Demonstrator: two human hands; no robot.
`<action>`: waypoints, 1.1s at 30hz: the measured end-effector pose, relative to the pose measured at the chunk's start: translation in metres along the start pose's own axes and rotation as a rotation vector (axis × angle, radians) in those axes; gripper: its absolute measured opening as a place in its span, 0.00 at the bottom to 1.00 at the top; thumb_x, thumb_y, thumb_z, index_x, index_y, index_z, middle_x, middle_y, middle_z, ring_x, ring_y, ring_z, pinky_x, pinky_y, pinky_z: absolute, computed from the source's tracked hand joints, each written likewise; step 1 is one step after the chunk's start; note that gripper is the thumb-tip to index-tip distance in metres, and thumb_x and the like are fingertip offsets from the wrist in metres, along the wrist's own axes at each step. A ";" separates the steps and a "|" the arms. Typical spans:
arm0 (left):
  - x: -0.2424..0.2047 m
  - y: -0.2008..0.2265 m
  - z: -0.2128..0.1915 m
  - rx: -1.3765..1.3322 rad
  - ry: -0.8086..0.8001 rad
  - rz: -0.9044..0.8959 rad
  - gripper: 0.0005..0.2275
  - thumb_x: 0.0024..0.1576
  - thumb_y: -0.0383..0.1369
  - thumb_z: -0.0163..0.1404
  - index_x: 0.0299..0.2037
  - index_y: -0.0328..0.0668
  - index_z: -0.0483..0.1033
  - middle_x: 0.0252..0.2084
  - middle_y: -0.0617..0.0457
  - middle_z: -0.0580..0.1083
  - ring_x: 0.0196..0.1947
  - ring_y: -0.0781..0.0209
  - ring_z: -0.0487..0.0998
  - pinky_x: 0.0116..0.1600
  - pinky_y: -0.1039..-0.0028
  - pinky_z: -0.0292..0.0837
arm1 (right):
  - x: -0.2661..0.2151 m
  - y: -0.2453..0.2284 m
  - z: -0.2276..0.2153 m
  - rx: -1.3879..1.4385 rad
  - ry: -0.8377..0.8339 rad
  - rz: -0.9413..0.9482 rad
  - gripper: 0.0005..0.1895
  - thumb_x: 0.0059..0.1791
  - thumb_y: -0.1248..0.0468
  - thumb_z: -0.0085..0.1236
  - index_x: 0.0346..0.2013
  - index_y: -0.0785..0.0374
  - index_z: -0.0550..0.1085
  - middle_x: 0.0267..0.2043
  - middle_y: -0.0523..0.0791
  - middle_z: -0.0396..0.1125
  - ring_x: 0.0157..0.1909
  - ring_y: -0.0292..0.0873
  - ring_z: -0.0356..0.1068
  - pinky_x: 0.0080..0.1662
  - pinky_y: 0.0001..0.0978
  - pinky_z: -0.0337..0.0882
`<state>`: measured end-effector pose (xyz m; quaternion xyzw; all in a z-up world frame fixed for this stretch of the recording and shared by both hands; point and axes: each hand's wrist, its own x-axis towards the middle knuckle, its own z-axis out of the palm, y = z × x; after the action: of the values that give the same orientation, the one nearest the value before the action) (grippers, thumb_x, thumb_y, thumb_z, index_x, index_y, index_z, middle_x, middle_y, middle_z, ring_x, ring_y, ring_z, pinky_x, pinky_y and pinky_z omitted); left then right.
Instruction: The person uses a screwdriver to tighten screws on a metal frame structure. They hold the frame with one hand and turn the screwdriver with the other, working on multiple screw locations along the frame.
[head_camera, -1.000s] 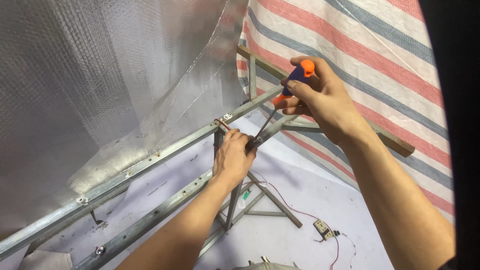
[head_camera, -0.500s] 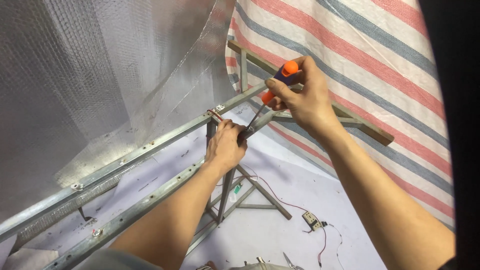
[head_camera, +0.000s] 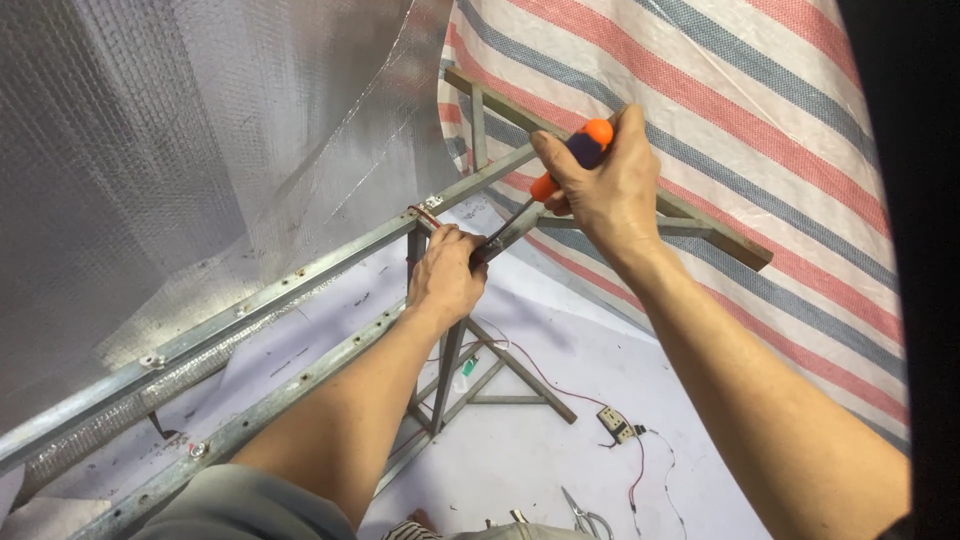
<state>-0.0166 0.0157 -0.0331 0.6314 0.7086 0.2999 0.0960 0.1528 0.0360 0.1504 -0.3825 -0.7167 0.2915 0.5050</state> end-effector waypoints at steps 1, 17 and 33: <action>0.000 -0.001 0.001 0.002 -0.003 0.004 0.18 0.56 0.40 0.54 0.58 0.60 0.77 0.54 0.62 0.74 0.72 0.63 0.59 0.67 0.65 0.69 | -0.002 -0.004 -0.002 0.001 0.006 0.002 0.28 0.52 0.57 0.70 0.44 0.69 0.59 0.28 0.55 0.70 0.18 0.44 0.75 0.23 0.29 0.81; -0.001 -0.002 -0.001 -0.050 0.021 0.043 0.17 0.54 0.33 0.53 0.55 0.51 0.76 0.55 0.59 0.73 0.72 0.57 0.58 0.65 0.61 0.69 | 0.029 0.014 -0.020 0.017 -0.052 0.188 0.23 0.54 0.57 0.62 0.48 0.68 0.60 0.33 0.51 0.66 0.26 0.45 0.78 0.32 0.34 0.87; -0.004 0.004 -0.010 -0.042 -0.057 -0.008 0.18 0.58 0.38 0.52 0.59 0.54 0.75 0.55 0.63 0.73 0.74 0.63 0.55 0.64 0.62 0.72 | 0.036 0.035 -0.007 0.155 -0.032 0.227 0.25 0.51 0.59 0.67 0.55 0.67 0.66 0.36 0.57 0.69 0.25 0.50 0.77 0.32 0.46 0.85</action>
<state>-0.0178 0.0090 -0.0236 0.6348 0.7016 0.2962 0.1306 0.1612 0.0855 0.1425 -0.4164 -0.6522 0.4072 0.4853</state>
